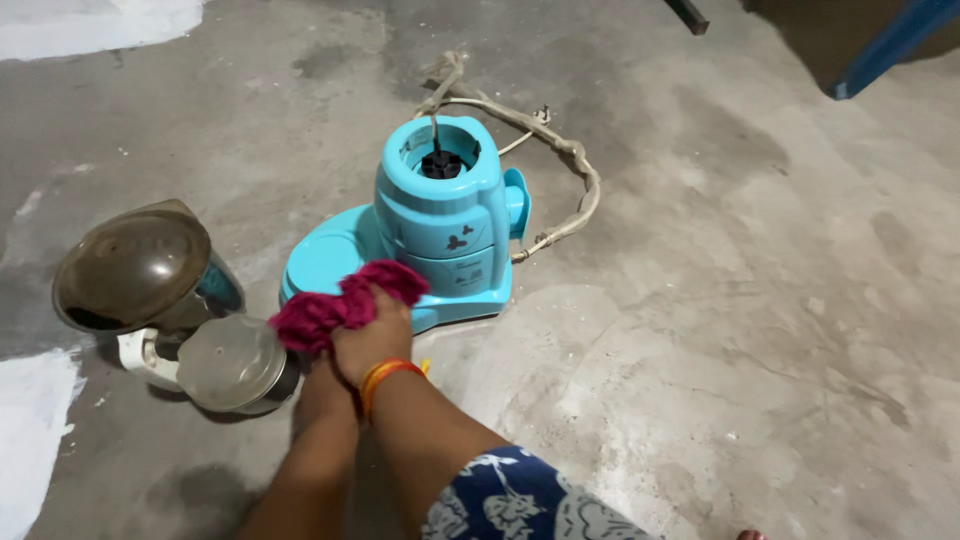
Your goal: The person wipes a turquoise blender base and its motor unit with a pink cloth while it sits on a concrete floor, then picks up the blender jar lid and wipes it with the same cloth.
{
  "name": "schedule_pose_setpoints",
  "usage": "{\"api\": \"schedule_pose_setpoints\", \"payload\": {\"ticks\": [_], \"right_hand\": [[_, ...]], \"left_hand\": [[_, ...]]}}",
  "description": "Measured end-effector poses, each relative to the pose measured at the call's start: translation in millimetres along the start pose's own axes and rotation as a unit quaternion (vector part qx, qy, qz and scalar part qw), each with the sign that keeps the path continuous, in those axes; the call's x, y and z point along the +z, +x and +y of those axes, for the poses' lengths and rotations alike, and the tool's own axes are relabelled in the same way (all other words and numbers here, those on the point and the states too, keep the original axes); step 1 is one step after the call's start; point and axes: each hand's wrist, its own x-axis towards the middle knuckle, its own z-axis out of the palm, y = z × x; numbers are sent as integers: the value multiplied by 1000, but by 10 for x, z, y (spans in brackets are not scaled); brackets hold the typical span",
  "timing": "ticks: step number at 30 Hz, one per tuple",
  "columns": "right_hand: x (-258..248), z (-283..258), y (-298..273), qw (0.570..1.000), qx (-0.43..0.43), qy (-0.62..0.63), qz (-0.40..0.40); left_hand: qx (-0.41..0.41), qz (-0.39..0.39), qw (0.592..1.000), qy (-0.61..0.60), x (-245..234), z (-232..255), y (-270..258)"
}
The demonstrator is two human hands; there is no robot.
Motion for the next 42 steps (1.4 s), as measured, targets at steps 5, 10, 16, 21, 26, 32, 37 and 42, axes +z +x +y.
{"api": "schedule_pose_setpoints", "payload": {"ticks": [5, 10, 16, 21, 26, 32, 37, 42], "right_hand": [[-18, 33, 240, 991, 123, -47, 11], [-380, 360, 412, 926, 324, -68, 180], [-674, 512, 448, 809, 392, 0, 439], [-404, 564, 230, 938, 326, -85, 80], [-266, 662, 159, 965, 259, 29, 22], [-833, 536, 380, 921, 310, 35, 233], [-943, 507, 472, 890, 328, 148, 282], [-482, 623, 167, 927, 356, 114, 9]], "left_hand": [[16, 93, 981, -169, -54, 60, -54], [54, 88, 987, -123, -27, 426, -180], [146, 65, 987, -9, 264, 530, 34], [131, 33, 990, 34, 177, 495, 146], [117, 21, 993, -27, -111, 459, -67], [56, -9, 998, 7, -153, 588, -256], [73, -26, 996, 35, -63, 540, -150], [132, 16, 991, 26, 48, 479, 5]]}}
